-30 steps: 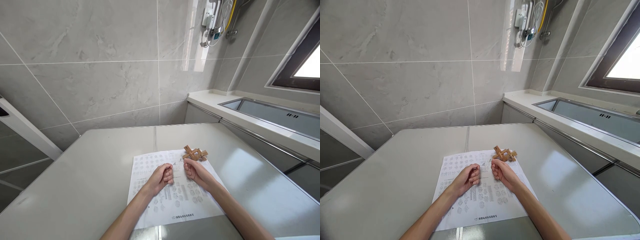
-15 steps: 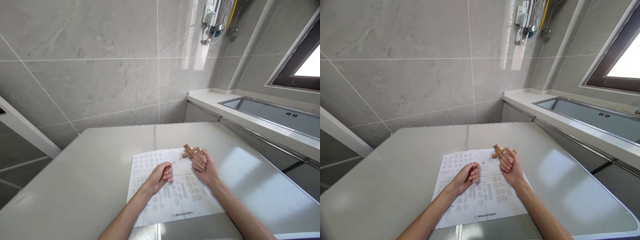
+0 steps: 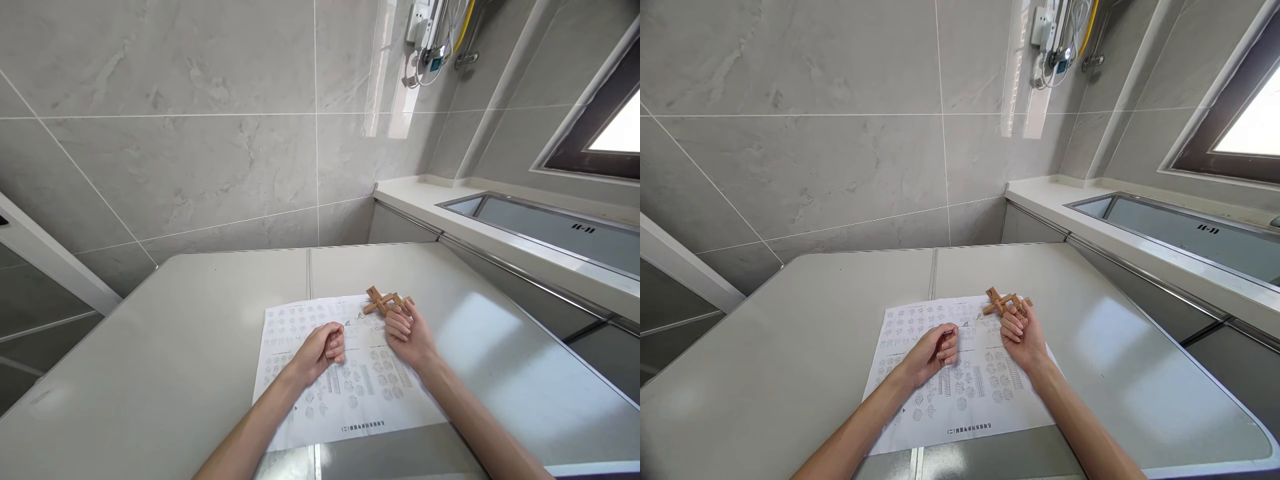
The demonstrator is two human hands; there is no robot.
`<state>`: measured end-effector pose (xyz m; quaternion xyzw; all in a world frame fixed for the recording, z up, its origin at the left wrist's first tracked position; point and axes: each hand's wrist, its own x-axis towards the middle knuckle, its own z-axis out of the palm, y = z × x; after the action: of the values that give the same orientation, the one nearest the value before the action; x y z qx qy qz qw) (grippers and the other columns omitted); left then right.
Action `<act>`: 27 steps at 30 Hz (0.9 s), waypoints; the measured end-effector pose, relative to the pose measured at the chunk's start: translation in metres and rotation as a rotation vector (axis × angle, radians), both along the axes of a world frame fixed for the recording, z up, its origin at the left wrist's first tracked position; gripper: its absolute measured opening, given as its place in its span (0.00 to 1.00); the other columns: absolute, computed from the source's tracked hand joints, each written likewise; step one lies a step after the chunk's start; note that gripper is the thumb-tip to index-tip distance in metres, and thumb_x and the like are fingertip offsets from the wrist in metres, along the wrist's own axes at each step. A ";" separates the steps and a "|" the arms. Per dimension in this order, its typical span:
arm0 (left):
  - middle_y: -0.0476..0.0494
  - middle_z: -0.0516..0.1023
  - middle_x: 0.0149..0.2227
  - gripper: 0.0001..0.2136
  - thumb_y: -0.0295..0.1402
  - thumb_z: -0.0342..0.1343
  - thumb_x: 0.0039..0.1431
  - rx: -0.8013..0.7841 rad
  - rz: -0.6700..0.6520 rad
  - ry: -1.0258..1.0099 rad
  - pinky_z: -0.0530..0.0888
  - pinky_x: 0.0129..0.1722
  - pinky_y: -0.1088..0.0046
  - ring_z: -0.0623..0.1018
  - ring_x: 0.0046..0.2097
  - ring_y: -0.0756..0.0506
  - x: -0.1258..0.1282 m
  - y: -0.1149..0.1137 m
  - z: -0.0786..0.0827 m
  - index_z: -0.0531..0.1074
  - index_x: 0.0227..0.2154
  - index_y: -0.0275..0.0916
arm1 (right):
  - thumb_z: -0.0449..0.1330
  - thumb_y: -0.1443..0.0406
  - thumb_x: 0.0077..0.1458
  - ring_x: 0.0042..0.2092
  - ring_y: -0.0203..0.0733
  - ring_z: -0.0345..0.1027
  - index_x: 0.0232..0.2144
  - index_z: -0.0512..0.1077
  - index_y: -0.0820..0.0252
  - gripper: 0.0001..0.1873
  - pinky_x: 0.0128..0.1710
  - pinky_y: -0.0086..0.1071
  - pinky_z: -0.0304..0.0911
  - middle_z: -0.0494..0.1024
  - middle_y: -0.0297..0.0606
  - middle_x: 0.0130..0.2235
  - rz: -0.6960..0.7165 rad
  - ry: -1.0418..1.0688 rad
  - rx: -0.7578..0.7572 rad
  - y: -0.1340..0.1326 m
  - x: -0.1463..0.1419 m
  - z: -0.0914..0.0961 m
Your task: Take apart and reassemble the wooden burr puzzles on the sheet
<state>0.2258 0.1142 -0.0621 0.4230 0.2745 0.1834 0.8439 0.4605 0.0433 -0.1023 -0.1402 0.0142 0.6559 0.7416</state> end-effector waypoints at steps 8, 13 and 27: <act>0.57 0.53 0.20 0.17 0.38 0.59 0.62 0.010 0.004 -0.002 0.65 0.27 0.75 0.51 0.23 0.53 0.000 -0.001 0.001 0.60 0.22 0.41 | 0.57 0.63 0.68 0.15 0.28 0.56 0.35 0.61 0.55 0.09 0.12 0.22 0.56 0.58 0.19 0.18 -0.011 0.064 -0.023 0.001 0.002 -0.005; 0.58 0.53 0.20 0.15 0.38 0.57 0.63 0.022 -0.001 0.007 0.66 0.27 0.75 0.52 0.23 0.53 0.001 -0.002 0.001 0.62 0.24 0.40 | 0.58 0.62 0.66 0.15 0.27 0.52 0.32 0.63 0.56 0.10 0.11 0.21 0.53 0.58 0.19 0.18 -0.054 -0.055 -0.078 0.002 0.002 -0.003; 0.48 0.72 0.34 0.15 0.48 0.60 0.65 0.383 0.079 0.045 0.72 0.34 0.72 0.71 0.31 0.50 0.005 -0.012 -0.008 0.72 0.41 0.40 | 0.53 0.54 0.68 0.18 0.32 0.50 0.20 0.67 0.59 0.26 0.19 0.29 0.49 0.60 0.28 0.17 0.221 -0.878 0.249 -0.012 -0.038 0.027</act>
<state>0.2306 0.1018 -0.0704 0.5686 0.2701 0.2557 0.7337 0.4229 0.0310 -0.0752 -0.3150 -0.3950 0.6062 0.6142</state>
